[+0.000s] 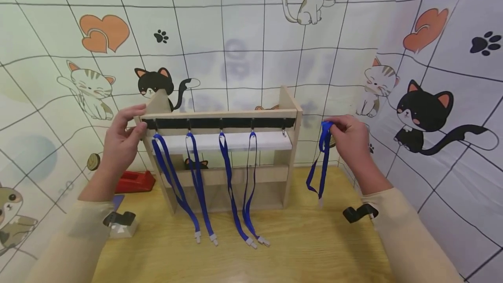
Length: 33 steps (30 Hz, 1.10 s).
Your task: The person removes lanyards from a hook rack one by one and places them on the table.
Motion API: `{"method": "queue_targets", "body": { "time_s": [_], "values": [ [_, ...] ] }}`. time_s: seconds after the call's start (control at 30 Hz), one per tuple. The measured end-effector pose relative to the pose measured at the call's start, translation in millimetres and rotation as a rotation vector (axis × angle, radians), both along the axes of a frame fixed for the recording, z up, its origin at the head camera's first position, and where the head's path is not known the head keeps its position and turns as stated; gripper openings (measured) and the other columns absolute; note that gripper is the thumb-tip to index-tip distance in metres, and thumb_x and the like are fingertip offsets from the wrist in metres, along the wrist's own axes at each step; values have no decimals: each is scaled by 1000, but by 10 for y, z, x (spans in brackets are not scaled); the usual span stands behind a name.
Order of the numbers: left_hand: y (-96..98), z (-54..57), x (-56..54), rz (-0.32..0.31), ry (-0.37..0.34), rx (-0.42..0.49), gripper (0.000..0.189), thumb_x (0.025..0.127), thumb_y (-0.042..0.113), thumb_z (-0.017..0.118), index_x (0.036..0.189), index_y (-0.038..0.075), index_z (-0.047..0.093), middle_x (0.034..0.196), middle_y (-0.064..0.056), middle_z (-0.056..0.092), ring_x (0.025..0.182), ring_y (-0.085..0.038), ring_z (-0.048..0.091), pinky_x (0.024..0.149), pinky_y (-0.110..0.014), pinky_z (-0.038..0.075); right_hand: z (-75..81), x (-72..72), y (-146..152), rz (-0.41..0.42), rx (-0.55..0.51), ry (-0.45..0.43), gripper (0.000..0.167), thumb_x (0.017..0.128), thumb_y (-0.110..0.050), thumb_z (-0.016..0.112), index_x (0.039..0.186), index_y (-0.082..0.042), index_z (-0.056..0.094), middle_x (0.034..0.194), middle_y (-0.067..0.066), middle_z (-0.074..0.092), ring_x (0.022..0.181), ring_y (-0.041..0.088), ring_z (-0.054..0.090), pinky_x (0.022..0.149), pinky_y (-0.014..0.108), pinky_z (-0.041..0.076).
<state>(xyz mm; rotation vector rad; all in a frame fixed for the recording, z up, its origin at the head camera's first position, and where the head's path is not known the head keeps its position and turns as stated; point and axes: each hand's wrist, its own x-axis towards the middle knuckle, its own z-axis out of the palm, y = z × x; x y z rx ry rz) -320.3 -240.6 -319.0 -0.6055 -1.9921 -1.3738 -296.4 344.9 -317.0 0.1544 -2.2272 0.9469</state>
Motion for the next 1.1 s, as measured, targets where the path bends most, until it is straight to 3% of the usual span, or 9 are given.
{"method": "queue_targets", "body": {
  "time_s": [0.3,0.4,0.57,0.7,0.93,1.1],
  "values": [
    [-3,-25,-14,-12,-4,5,37,113,12,65,149,9,62,163,-1,56,149,-21,51,106,-24,52,-24,-367,313,-45,68,-145,29,112,-11,59,130,-4,80,105,16,70,76,21,54,53,27,41],
    [-5,-24,-8,-8,-8,5,36,113,12,65,149,9,62,163,-1,56,149,-21,51,107,-24,52,-14,-498,369,-55,46,-210,31,112,-12,57,133,-5,79,105,17,69,76,25,56,52,29,43],
    [7,-20,2,-6,-10,2,36,113,12,64,149,9,62,163,0,56,150,-22,50,108,-25,52,-26,-678,444,-39,-5,-260,34,111,-8,53,135,-4,77,113,23,75,92,32,69,56,28,49],
    [20,-20,0,-8,-10,2,36,113,12,64,149,10,62,163,0,56,151,-22,50,108,-25,52,-53,-730,486,-25,-39,-280,35,111,-7,52,137,-2,75,119,25,75,101,37,72,62,23,54],
    [7,-32,-26,-15,3,12,36,112,10,65,148,9,62,163,-1,56,150,-21,50,109,-25,52,-114,-717,521,11,-54,-296,32,112,-7,54,135,0,75,115,23,76,87,19,74,64,21,56],
    [-6,-34,-26,-17,4,18,36,113,10,64,149,8,61,163,-1,56,150,-21,50,109,-26,52,-220,-730,522,26,-40,-321,32,112,-10,55,135,2,74,118,23,75,86,14,74,67,19,57]
  ]
}}
